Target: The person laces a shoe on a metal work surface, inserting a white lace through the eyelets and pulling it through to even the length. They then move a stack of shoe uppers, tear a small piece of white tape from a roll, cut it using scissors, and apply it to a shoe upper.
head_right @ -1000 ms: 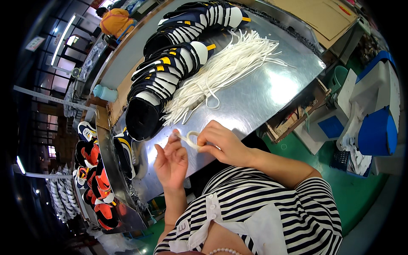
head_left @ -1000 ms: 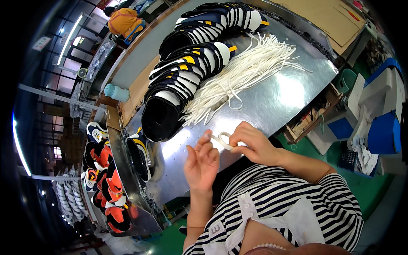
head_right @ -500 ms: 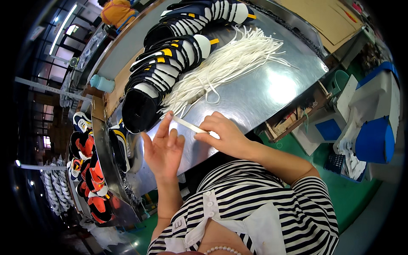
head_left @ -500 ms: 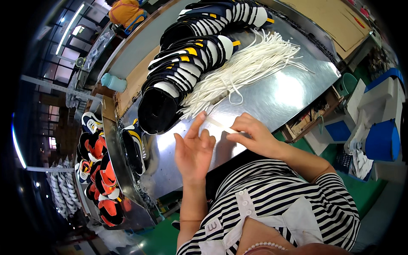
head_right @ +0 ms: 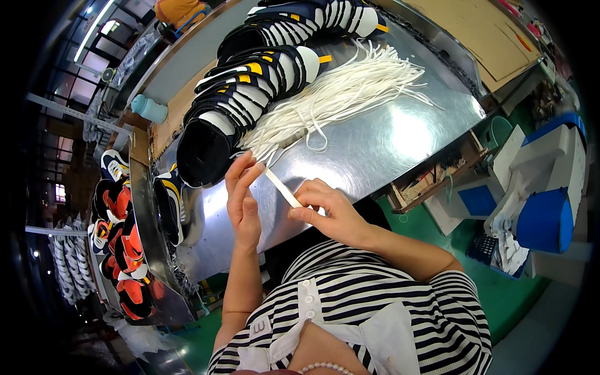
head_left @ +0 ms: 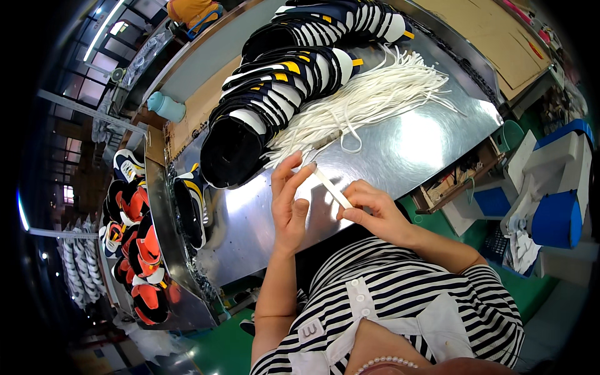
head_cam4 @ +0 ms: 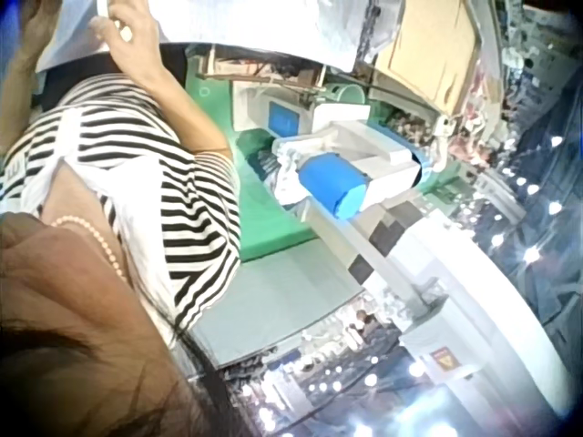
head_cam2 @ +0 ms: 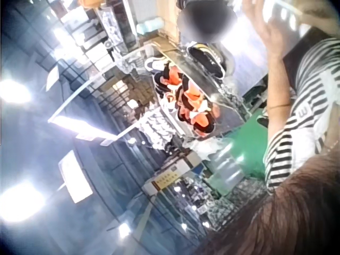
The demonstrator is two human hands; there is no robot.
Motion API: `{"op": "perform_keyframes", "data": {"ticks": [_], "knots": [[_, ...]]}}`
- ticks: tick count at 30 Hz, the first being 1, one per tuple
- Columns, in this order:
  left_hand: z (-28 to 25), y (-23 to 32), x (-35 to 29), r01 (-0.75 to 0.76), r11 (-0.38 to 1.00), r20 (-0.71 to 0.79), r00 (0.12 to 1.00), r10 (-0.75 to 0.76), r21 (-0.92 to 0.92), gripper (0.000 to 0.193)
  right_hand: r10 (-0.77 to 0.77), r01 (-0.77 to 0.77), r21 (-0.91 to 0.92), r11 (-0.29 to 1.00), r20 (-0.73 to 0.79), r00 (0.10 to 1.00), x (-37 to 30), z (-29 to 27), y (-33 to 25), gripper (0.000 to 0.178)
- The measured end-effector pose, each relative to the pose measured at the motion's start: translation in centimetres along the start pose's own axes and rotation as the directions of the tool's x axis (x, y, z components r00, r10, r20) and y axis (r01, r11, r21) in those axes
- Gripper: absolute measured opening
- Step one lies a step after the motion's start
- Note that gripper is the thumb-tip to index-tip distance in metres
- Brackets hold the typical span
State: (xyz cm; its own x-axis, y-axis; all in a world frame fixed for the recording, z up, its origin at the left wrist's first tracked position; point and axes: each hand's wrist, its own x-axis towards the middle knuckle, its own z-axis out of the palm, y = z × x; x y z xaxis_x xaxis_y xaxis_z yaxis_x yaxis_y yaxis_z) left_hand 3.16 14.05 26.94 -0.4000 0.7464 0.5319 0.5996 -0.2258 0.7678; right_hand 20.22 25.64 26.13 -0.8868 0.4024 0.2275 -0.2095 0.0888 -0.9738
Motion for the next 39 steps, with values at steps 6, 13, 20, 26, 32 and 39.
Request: {"op": "perform_keyframes", "data": {"ticks": [6, 13, 20, 26, 32, 39], "knots": [[-0.1, -0.9, -0.2, -0.038, 0.999, -0.006, 0.999, 0.038, -0.015, 0.055, -0.011, 0.012, -0.033, 0.999, 0.014, 1.000, -0.1, -0.1, -0.8, 0.016], [0.0, -2.6, -1.1, -0.047, 0.999, 0.062, 0.997, 0.048, -0.003, 0.048, -0.033, 0.034, -0.003, 0.999, 0.109, 0.993, -0.1, -1.3, -3.4, 0.011], [0.5, -2.6, -1.3, -0.048, 0.999, 0.113, 0.992, 0.048, -0.004, 0.046, -0.088, 0.102, -0.075, 0.992, 0.162, 0.983, 0.4, -2.1, -5.0, 0.012], [0.8, -2.6, -2.1, -0.034, 0.999, 0.150, 0.988, 0.038, -0.028, 0.032, -0.066, 0.058, 0.051, 0.997, 0.168, 0.984, 0.9, -2.4, -5.2, 0.021], [1.2, -1.9, -3.2, 0.080, 0.977, 0.172, 0.984, -0.046, -0.199, 0.027, 0.042, -0.069, 0.147, 0.987, 0.184, 0.982, 2.9, -3.0, -4.5, 0.057], [1.8, -1.2, -4.8, 0.347, 0.707, 0.249, 0.937, -0.243, -0.615, 0.042, 0.266, -0.372, 0.532, 0.761, 0.267, 0.926, 4.7, -3.3, -1.7, 0.064]]}}
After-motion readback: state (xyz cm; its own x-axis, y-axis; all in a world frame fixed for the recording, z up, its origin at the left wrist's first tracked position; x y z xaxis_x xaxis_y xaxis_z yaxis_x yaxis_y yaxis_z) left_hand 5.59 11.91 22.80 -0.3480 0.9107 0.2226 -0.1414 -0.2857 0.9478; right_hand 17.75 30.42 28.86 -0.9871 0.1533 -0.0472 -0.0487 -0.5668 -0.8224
